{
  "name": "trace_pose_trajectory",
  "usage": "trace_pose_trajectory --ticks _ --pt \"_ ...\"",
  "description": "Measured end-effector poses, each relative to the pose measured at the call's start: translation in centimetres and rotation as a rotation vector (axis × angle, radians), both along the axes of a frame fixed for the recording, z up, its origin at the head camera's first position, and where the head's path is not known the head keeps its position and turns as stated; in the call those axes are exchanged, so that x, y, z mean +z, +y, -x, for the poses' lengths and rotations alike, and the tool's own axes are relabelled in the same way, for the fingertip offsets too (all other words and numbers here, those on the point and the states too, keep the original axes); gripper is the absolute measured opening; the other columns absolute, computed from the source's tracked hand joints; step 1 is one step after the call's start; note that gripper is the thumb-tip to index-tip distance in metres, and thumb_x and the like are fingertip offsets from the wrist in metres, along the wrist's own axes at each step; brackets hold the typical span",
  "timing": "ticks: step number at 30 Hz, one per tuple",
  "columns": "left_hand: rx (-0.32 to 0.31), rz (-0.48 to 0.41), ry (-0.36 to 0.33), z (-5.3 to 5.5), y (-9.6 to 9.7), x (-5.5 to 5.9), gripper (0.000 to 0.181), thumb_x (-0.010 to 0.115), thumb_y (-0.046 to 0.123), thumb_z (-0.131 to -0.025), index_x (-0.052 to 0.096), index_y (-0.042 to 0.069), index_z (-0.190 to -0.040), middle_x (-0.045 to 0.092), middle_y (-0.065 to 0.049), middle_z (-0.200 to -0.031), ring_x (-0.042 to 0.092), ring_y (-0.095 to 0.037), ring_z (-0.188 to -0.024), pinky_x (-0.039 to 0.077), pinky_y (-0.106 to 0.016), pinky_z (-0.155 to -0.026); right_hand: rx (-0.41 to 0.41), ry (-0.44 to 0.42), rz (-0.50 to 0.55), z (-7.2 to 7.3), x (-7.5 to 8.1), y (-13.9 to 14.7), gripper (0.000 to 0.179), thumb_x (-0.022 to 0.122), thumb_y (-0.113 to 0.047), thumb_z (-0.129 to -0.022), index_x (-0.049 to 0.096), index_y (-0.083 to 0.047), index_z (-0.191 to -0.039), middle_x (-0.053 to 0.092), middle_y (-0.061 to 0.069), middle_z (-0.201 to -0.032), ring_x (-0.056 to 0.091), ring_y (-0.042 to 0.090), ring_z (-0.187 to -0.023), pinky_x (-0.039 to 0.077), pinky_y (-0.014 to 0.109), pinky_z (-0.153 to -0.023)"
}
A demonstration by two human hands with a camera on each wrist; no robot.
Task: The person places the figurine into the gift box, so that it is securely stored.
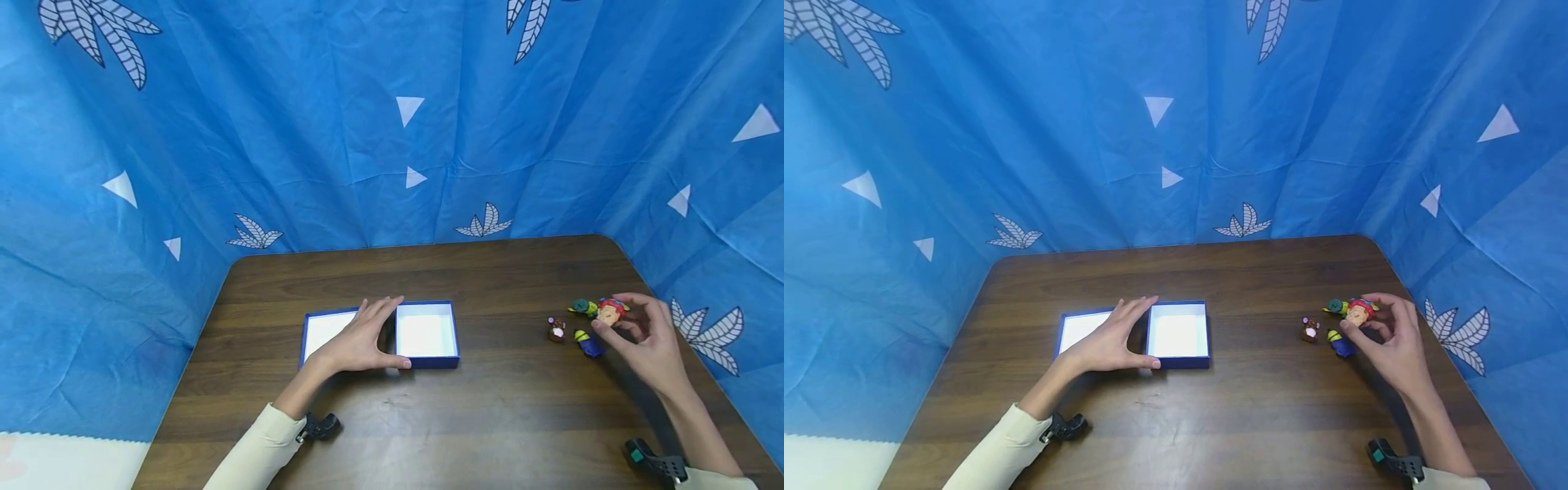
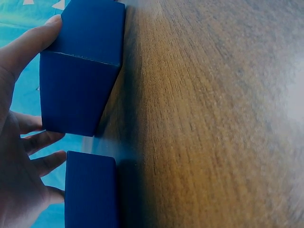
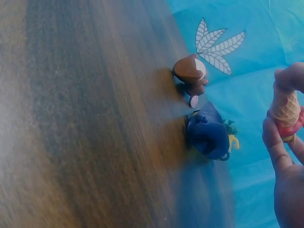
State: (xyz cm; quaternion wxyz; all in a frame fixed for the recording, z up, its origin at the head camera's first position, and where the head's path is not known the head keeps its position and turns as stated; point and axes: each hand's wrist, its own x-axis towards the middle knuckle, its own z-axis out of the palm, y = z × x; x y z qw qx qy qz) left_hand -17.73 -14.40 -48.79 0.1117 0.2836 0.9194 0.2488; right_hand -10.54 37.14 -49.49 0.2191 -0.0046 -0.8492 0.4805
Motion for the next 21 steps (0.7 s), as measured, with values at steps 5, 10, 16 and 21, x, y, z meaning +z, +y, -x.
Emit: trace_pose_trajectory --ticks 5,10,16,21 --pt "-0.005 0.004 0.010 0.00 0.08 0.07 0.126 0.078 0.083 -0.078 0.017 0.028 -0.174 0.031 -0.006 -0.178 0.031 -0.029 -0.166 0.006 -0.063 -0.137 0.012 -0.023 0.007 -0.10 0.07 -0.05 0.066 0.081 0.011 -0.087 0.052 -0.004 -0.145 0.036 -0.017 -0.131 0.058 -0.012 -0.111 0.051 -0.001 -0.087" --pt "-0.007 0.002 0.000 0.07 0.13 0.09 0.127 0.079 0.081 -0.079 0.018 0.024 -0.174 0.032 -0.004 -0.177 0.034 -0.030 -0.165 0.006 -0.065 -0.137 0.038 -0.038 0.006 -0.11 -0.05 0.13 0.067 0.079 0.009 -0.091 0.050 -0.005 -0.149 0.036 -0.018 -0.131 0.057 -0.017 -0.115 0.051 0.000 -0.088" --pt "-0.003 -0.006 -0.005 0.13 0.08 0.09 0.127 0.079 0.081 -0.078 0.018 0.025 -0.174 0.032 -0.003 -0.177 0.030 -0.031 -0.167 0.008 -0.064 -0.137 0.051 -0.043 0.034 -0.02 -0.14 0.13 0.068 0.078 0.012 -0.090 0.050 -0.005 -0.150 0.040 -0.018 -0.133 0.060 -0.018 -0.117 0.053 0.003 -0.088" --pt "0.003 -0.004 -0.009 0.09 0.08 0.05 0.127 0.080 0.081 -0.078 0.018 0.026 -0.174 0.032 -0.002 -0.177 0.028 -0.032 -0.167 0.009 -0.063 -0.137 0.049 -0.056 0.043 -0.01 -0.15 0.10 0.067 0.079 0.011 -0.090 0.051 -0.006 -0.149 0.041 -0.018 -0.132 0.061 -0.018 -0.115 0.054 0.004 -0.087"
